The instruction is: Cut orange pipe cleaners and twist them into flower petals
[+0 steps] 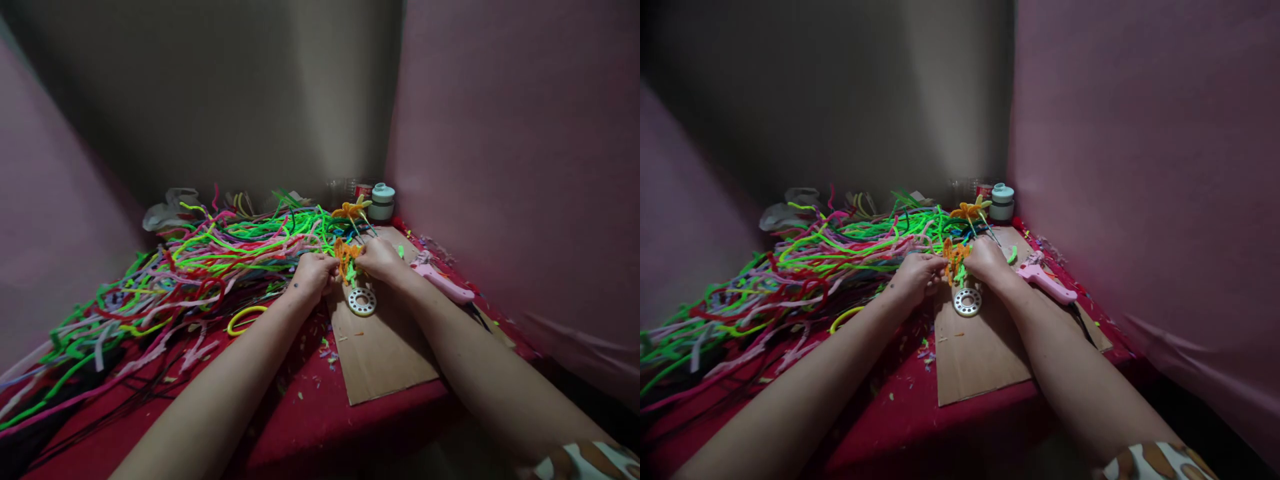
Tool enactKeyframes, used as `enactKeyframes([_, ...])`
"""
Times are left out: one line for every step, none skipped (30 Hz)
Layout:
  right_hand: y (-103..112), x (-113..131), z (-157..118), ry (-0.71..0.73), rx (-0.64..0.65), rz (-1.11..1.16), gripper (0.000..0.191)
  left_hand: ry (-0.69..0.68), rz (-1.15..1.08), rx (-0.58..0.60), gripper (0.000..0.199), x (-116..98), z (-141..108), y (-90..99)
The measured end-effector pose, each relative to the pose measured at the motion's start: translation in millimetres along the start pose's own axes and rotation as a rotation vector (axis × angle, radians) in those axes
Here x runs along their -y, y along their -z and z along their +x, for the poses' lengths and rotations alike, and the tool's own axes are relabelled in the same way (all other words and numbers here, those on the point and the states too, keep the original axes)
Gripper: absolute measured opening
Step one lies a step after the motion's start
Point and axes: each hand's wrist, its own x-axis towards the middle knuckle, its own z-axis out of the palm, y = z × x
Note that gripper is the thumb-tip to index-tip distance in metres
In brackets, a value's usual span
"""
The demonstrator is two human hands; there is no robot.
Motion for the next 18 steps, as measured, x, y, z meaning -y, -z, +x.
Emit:
enactKeyframes([1.1,0.7,-0.2,-0.009,-0.005,0.02,0.013,0.004,-0.004,-0.002,0.022,1.5,1.5,-0.3])
enactKeyframes([2.2,1.8,-0.7,-0.014,-0.009,0.041,0.014,0.007,-0.007,-0.002,0.022,2.9,2.8,-0.4])
enactKeyframes([3.2,3.1,-1.6,-0.015,-0.009,0.064,0.014,0.008,-0.011,0.0,0.021,4.0,3.9,-0.3])
enactKeyframes([3.9,4.5,-2.6,-0.013,-0.005,0.089,0.014,0.008,-0.015,0.003,0.02,5.0,4.8,0.1])
enactKeyframes([4.3,5.9,-3.8,-0.01,0.004,0.115,0.014,0.007,-0.018,0.008,0.019,5.8,5.6,0.5])
enactKeyframes([4.3,7.0,-5.0,-0.008,0.015,0.142,0.014,0.005,-0.02,0.012,0.019,6.4,6.3,1.0])
enactKeyframes([4.0,8.0,-6.1,-0.008,0.025,0.169,0.014,0.003,-0.021,0.016,0.018,6.8,6.9,1.5])
enactKeyframes([3.4,8.6,-7.0,-0.01,0.033,0.196,0.014,0.002,-0.021,0.019,0.018,7.1,7.3,1.9])
enactKeyframes([2.7,8.9,-7.6,-0.016,0.037,0.222,0.014,0.001,-0.019,0.021,0.018,7.3,7.6,2.3])
enactKeyframes([1.9,8.9,-7.9,-0.023,0.038,0.247,0.014,0.0,-0.017,0.022,0.018,7.4,7.8,2.7])
enactKeyframes([1.0,8.6,-7.9,-0.031,0.037,0.27,0.014,-0.001,-0.015,0.021,0.018,7.4,7.8,2.9])
enactKeyframes([0.1,8.0,-7.5,-0.041,0.036,0.294,0.014,-0.002,-0.014,0.021,0.018,7.4,7.6,3.1])
enactKeyframes([-0.7,7.2,-6.8,-0.051,0.035,0.32,0.014,-0.002,-0.012,0.02,0.018,7.2,7.4,3.3])
enactKeyframes([-1.4,6.2,-5.9,-0.062,0.032,0.349,0.014,-0.003,-0.011,0.02,0.017,7.0,6.9,3.4])
enactKeyframes([-1.9,5.0,-4.9,-0.073,0.03,0.382,0.013,-0.003,-0.009,0.019,0.016,6.7,6.4,3.6])
enactKeyframes([-2.2,3.7,-4.0,-0.085,0.027,0.419,0.013,-0.004,-0.006,0.017,0.016,6.3,5.8,3.8])
enactKeyframes([-2.2,2.6,-3.3,-0.097,0.026,0.461,0.013,-0.004,-0.002,0.015,0.015,5.8,5.2,4.1])
enactKeyframes([-1.9,1.5,-2.9,-0.109,0.026,0.507,0.013,-0.004,0.004,0.011,0.015,5.3,4.6,4.5])
